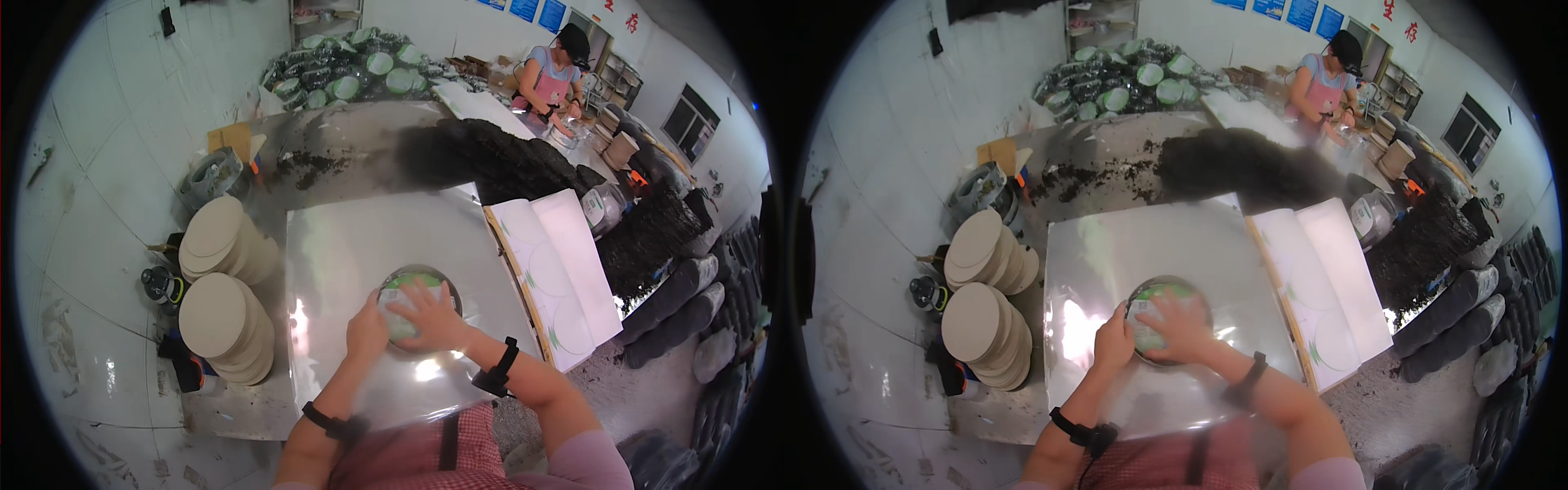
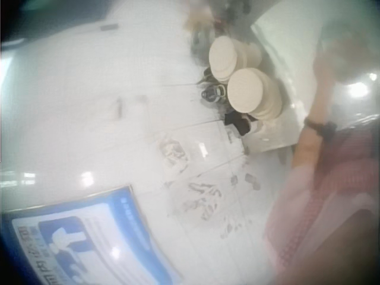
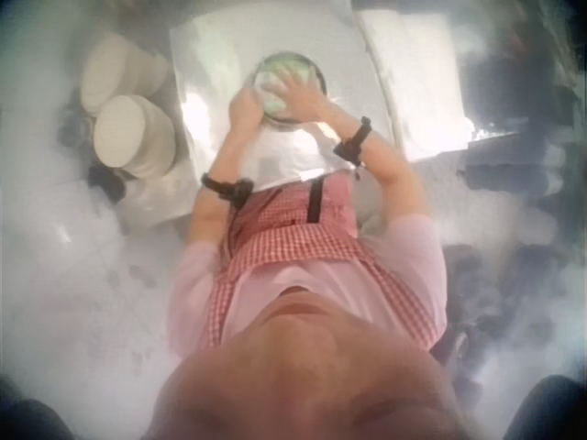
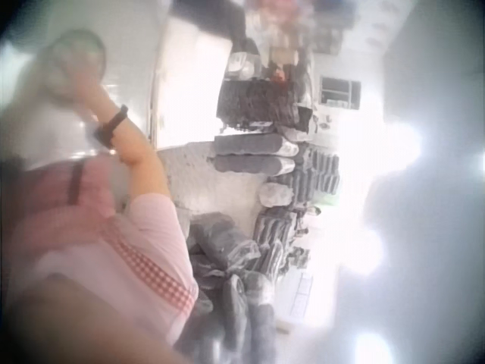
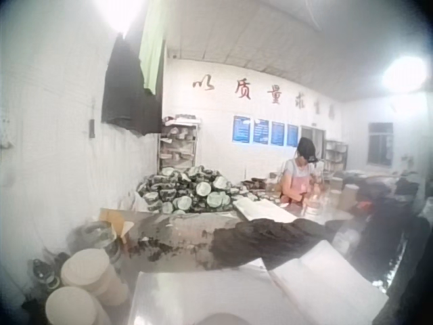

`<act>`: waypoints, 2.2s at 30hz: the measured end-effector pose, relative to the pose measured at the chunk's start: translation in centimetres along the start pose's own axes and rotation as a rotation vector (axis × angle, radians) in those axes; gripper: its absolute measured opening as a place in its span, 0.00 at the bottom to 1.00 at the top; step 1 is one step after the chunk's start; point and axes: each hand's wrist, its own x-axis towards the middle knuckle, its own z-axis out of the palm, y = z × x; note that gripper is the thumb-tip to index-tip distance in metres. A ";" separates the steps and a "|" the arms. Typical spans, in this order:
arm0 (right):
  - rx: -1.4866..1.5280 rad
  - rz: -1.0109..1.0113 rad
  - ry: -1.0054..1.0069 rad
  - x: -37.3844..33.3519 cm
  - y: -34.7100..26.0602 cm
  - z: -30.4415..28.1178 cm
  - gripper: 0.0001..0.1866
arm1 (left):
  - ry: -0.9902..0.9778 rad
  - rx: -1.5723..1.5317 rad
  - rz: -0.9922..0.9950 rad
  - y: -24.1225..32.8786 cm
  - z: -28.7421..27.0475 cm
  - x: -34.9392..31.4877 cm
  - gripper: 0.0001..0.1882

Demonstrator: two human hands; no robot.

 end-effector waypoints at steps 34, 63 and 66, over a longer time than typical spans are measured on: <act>1.070 0.220 -0.154 -13.4 0.7 -2.1 0.42 | -0.038 -0.285 0.010 1.6 -2.2 -10.1 0.18; -0.019 0.099 0.047 -9.1 2.1 2.9 0.10 | -0.530 0.762 0.638 -9.3 -6.5 -10.2 0.08; 0.018 0.270 -0.064 -17.0 3.7 2.8 0.11 | -0.365 0.644 0.860 -12.3 -5.6 -10.2 0.04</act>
